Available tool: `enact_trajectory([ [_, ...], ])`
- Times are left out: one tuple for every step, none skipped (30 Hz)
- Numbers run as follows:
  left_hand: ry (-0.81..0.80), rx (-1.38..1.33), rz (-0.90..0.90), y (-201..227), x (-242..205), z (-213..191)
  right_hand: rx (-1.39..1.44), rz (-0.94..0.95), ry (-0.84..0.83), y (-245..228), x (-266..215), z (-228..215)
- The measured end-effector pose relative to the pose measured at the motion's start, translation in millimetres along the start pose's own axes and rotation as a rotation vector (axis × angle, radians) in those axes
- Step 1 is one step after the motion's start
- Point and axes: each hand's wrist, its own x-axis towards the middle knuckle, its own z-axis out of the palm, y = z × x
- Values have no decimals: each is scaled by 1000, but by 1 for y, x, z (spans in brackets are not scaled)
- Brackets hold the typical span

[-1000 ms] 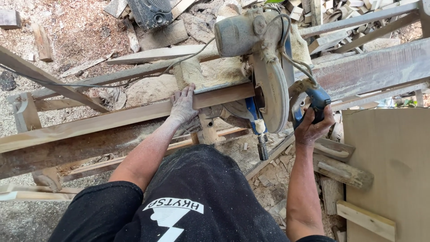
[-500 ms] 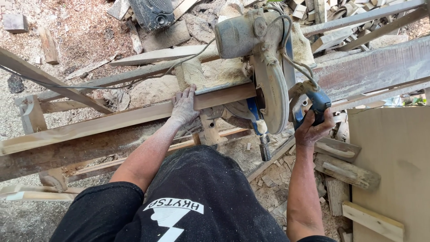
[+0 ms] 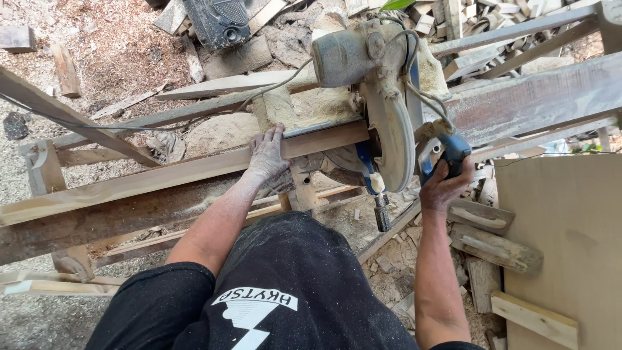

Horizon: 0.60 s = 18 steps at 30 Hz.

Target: Cutting wooden planks to size using a miter saw in a woodworking area.

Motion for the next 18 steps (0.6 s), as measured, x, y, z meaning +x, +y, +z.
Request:
enact_trajectory([
  [-15,-1,-18,-1,-3,-6,-51,-21,1,-5,8,1],
  [-13,-4,-19,-6,-9,-6,-51,-24,1,-16,30,-4],
  [2,-68,2,-10,-15,-6,4,-51,-40,-27,52,-8],
  [20,-132,24,-15,-19,-6,60,-79,-79,-37,76,-11],
  [26,-135,25,-28,-27,-7,61,-85,-76,-55,106,-13],
  [8,-88,-7,-40,-34,-9,13,-182,-135,-72,139,-16],
  [-9,-42,-39,-51,-41,-11,-37,-278,-194,-90,171,-20],
  [-4,-46,-39,-67,-53,-13,-37,-284,-192,-89,196,-10],
  [11,-37,-106,-83,-64,-14,-21,-284,-261,-89,221,0],
  [32,-28,-175,-99,-74,-17,-3,-289,-326,-90,249,12],
  [42,-34,-176,-114,-79,-16,-1,-300,-322,-95,267,20],
  [77,18,-205,-131,-85,-16,-51,-308,-360,-101,285,30],
  [112,70,-234,-148,-89,-15,-101,-316,-396,-107,304,41],
  [118,64,-244,-156,-100,-17,-93,-326,-398,-111,310,41],
  [125,78,-342,-164,-109,-19,-29,-289,-441,-115,316,43],
  [130,91,-440,-173,-118,-21,33,-251,-486,-118,323,46],
  [133,85,-449,-185,-115,-10,38,-261,-490,-134,319,37],
  [225,89,-373,-197,-115,2,350,-21,-473,-149,313,26],
])
